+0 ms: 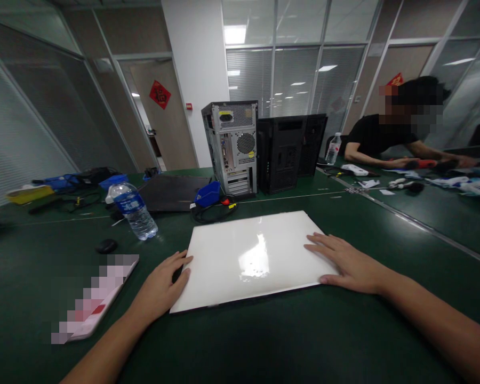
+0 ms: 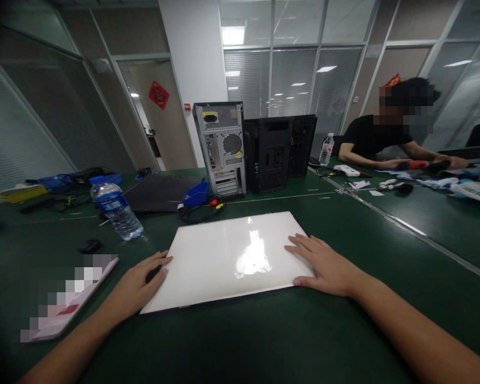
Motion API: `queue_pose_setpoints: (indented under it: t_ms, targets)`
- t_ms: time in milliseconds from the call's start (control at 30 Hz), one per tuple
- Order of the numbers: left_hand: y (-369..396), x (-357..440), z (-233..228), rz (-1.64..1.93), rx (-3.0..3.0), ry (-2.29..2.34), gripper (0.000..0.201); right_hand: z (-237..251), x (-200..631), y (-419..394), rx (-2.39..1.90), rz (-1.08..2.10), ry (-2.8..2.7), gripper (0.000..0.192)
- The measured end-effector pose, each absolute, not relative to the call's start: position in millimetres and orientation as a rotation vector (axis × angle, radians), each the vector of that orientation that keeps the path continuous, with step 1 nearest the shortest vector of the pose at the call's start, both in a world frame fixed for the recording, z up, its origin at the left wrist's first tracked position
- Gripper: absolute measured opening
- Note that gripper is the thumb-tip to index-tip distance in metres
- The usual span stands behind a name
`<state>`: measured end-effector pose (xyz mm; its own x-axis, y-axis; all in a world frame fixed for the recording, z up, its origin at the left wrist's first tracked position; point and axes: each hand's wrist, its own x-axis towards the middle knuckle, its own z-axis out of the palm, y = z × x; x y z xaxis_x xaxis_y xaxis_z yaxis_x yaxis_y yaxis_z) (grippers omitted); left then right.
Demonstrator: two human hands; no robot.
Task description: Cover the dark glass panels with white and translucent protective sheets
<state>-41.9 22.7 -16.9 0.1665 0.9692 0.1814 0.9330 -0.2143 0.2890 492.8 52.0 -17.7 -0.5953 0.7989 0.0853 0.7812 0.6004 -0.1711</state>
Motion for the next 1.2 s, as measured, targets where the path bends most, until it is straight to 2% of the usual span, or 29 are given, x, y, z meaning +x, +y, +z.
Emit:
queue_pose_setpoints:
  t_ms: [233, 633, 767, 967, 1067, 1200]
  targets:
    - [23, -40, -16, 0.525, 2.321, 1.894, 0.053, -16, 494, 52, -1.331, 0.183, -2.692, 0.093]
    - [23, -41, -18, 0.524, 2.313, 1.900, 0.053, -12, 492, 50, -1.311, 0.308, -2.610, 0.084]
    - [26, -43, -25, 0.524, 2.326, 1.921, 0.063, -9, 485, 58, -1.544, 0.396, -2.211, 0.072]
    - [27, -42, -32, 0.460, 2.413, 1.846, 0.066, 12, 481, 93, -1.691, 1.096, -1.134, 0.097]
    - [26, -41, -32, 0.414, 2.433, 1.861, 0.066, 25, 485, 111, -1.740, 1.216, -1.045, 0.098]
    - [25, -39, -32, 0.400, 2.451, 1.866, 0.065, 32, 486, 130, -1.890, 1.245, -0.953, 0.082]
